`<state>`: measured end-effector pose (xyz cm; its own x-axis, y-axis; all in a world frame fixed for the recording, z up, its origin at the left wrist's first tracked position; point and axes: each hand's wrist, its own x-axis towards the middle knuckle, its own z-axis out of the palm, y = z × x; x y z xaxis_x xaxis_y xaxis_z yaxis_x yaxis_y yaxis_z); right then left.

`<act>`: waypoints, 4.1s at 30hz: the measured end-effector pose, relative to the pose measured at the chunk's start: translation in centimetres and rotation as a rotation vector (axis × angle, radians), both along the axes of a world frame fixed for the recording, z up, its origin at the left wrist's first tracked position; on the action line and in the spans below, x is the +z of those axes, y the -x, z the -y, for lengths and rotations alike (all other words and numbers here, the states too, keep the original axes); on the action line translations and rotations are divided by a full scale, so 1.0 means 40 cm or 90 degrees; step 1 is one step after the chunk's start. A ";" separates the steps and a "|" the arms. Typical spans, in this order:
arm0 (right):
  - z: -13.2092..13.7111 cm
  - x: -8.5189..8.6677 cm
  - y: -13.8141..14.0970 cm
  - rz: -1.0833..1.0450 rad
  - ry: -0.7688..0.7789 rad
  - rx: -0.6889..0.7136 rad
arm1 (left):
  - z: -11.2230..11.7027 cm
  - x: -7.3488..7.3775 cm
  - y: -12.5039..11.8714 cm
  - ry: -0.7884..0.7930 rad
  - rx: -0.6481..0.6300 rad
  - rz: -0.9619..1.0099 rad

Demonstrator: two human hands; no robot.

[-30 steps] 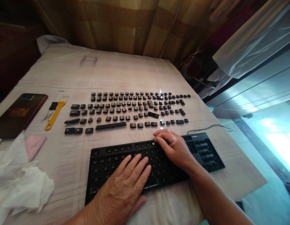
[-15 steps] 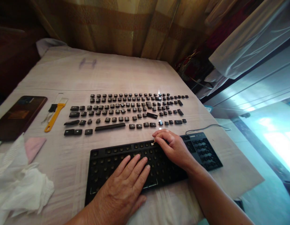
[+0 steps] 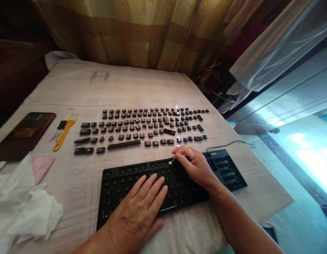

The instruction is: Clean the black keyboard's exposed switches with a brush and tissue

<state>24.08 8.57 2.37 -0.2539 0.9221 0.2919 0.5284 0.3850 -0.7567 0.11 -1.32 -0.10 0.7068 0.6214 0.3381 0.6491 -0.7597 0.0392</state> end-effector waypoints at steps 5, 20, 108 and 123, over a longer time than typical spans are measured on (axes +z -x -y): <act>-0.002 -0.007 0.006 0.052 -0.025 0.012 | -0.001 -0.001 -0.003 -0.020 0.007 -0.011; -0.016 0.001 -0.018 -0.247 0.116 -0.062 | -0.073 0.082 -0.021 0.144 0.016 0.051; 0.254 0.014 0.252 -0.613 0.223 -0.062 | 0.051 0.102 -0.023 0.605 0.310 0.987; 0.270 0.029 0.299 -0.728 0.306 -0.101 | 0.052 0.108 -0.020 0.513 0.350 1.010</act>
